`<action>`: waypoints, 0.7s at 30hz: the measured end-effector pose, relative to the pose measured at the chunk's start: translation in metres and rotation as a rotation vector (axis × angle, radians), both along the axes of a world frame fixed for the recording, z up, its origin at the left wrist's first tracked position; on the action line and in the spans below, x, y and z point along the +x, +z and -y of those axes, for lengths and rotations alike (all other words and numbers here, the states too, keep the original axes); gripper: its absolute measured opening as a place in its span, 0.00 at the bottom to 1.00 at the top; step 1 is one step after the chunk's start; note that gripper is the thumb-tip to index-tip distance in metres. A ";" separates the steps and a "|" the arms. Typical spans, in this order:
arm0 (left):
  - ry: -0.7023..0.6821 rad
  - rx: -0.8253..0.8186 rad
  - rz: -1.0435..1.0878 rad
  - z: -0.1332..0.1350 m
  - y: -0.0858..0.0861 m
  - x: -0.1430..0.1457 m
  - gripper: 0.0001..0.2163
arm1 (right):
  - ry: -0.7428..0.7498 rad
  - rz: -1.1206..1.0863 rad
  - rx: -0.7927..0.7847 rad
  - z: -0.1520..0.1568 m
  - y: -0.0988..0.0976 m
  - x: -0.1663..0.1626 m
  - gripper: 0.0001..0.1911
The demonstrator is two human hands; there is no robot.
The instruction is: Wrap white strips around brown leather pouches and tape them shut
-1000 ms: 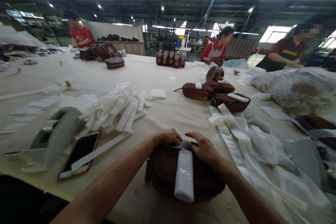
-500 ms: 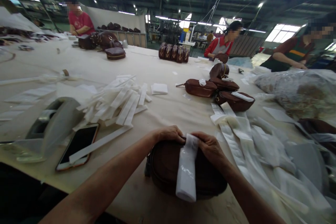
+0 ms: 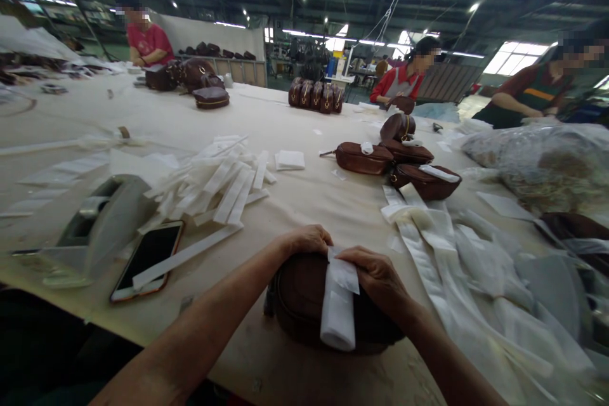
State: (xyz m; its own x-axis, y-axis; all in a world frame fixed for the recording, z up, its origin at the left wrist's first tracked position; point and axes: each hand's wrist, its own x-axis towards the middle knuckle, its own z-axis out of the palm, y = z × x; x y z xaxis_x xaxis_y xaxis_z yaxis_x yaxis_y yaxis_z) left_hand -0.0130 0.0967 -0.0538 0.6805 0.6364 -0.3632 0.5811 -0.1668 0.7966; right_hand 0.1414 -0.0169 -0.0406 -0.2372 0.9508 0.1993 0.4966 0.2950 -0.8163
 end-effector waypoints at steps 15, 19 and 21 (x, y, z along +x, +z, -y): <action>0.034 0.184 -0.009 0.002 0.010 -0.013 0.10 | 0.059 0.214 0.266 0.015 -0.008 0.000 0.16; 0.231 0.420 0.047 0.043 0.025 -0.043 0.12 | 0.064 0.207 0.270 0.016 -0.008 0.000 0.17; 0.188 0.560 0.155 0.076 0.030 -0.059 0.09 | 0.067 0.192 0.259 0.016 -0.008 0.000 0.16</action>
State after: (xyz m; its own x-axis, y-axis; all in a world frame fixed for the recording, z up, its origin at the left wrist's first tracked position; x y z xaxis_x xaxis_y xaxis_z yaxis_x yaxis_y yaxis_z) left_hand -0.0715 0.0206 -0.0239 0.5558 0.8166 0.1556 0.5255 -0.4902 0.6954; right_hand 0.1415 -0.0330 -0.0490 -0.3542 0.8554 0.3779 0.6063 0.5177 -0.6036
